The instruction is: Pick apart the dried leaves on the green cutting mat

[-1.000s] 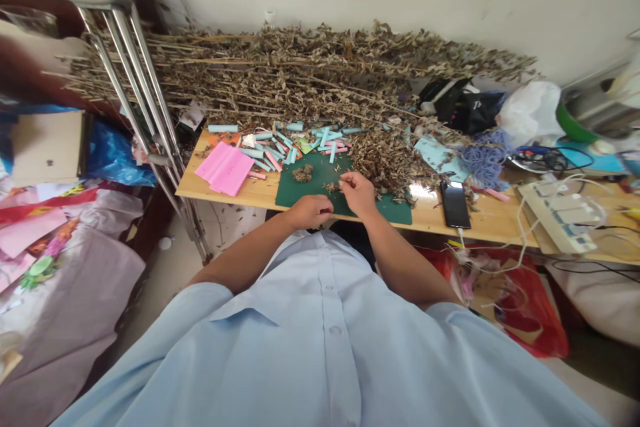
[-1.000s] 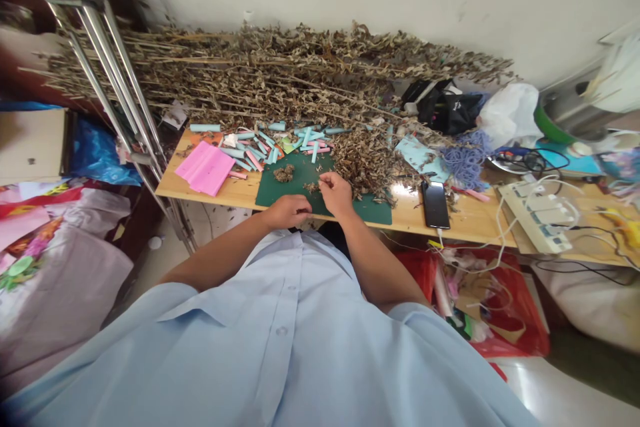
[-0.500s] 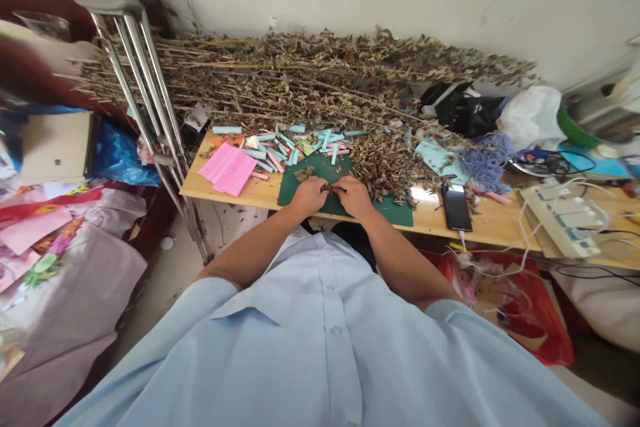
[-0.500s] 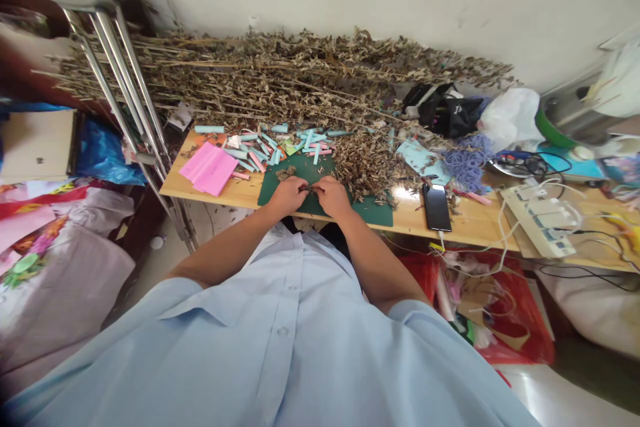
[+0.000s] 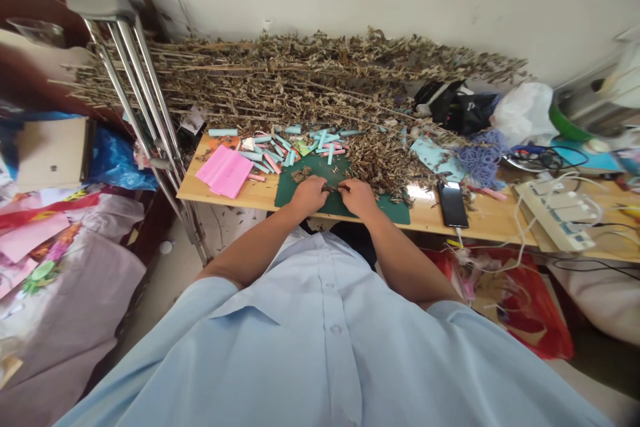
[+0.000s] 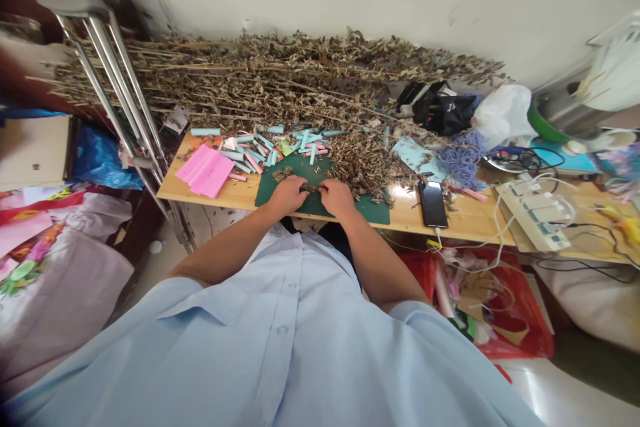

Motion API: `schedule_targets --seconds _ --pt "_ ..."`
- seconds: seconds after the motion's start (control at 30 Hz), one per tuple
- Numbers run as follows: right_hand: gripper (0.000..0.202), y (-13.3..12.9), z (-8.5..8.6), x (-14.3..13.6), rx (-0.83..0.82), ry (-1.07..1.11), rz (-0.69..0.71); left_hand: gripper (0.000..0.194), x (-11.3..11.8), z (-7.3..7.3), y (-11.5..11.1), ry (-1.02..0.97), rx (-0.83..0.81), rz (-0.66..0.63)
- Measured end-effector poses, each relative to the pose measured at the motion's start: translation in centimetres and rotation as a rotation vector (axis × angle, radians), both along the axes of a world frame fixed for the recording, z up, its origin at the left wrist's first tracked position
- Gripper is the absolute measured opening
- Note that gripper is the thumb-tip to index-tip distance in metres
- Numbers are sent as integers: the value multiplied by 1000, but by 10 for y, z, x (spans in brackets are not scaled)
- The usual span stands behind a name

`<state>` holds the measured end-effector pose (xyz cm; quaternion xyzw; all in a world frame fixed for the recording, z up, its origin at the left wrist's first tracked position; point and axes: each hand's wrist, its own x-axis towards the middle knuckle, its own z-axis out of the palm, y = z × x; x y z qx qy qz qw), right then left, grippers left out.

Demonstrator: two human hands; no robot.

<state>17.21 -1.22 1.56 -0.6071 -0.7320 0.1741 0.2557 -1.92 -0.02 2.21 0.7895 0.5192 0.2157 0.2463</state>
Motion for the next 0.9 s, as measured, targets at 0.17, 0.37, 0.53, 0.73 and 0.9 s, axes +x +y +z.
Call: schedule_targets --seconds 0.17,0.37,0.53,0.73,0.9 --pt "18 1 1 -16 -20 -31 24 20 7 5 3 30 31 -60" --pt "19 2 1 -23 -77 17 -3 21 7 9 8 97 1 -48" --pt "17 1 5 -3 -72 175 -110 18 -1 7 4 72 23 -16" --pt "22 -6 20 26 15 208 -224 26 -10 6 1 -68 109 18" --pt "21 -11 18 39 33 102 -215 29 -5 17 8 -140 121 -7"
